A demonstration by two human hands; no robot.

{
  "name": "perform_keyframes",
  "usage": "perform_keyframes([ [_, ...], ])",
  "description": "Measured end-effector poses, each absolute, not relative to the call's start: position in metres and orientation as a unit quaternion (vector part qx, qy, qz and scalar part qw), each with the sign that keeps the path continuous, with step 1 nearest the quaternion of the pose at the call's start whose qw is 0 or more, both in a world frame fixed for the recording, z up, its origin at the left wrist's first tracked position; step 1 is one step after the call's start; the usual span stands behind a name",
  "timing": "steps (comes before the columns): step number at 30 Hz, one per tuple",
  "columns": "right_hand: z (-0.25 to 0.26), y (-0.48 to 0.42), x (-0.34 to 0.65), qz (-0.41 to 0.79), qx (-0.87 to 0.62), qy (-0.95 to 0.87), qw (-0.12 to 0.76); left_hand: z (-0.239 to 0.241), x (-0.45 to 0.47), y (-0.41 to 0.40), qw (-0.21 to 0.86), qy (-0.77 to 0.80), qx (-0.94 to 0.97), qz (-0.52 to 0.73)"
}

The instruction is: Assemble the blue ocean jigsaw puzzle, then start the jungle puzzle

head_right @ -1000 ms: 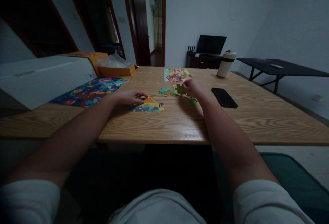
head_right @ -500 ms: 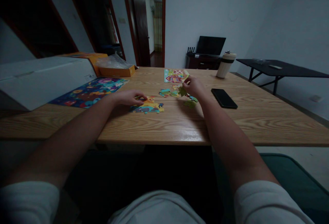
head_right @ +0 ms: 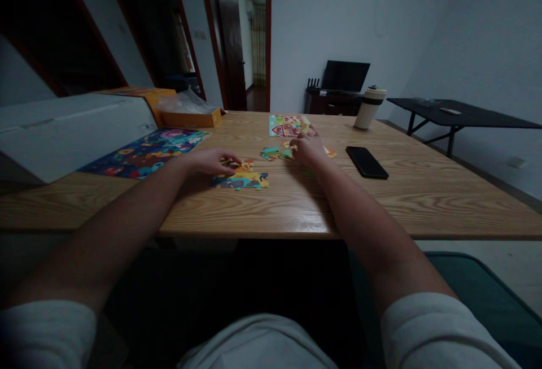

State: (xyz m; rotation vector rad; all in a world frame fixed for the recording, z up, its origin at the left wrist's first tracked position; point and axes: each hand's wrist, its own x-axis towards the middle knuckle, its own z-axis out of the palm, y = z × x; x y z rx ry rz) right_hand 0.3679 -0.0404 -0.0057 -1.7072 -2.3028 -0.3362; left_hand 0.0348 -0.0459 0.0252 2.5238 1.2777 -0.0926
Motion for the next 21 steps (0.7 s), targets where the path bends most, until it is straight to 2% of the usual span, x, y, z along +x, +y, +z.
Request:
perform_keyframes([
  [7, -0.015, -0.047, 0.334, 0.01, -0.519, -0.852, 0.071, 0.027, 0.037, -0.05, 0.157, 0.46, 0.873, -0.046],
  [10, -0.01, -0.054, 0.334, 0.042, -0.513, -0.854, 0.073, 0.029, 0.038, -0.051, 0.163, 0.451, 0.877, -0.04],
  [21, -0.009, -0.057, 0.335, 0.037, -0.526, -0.841, 0.12, 0.024, 0.036, -0.046, 0.158, 0.45, 0.878, -0.034],
])
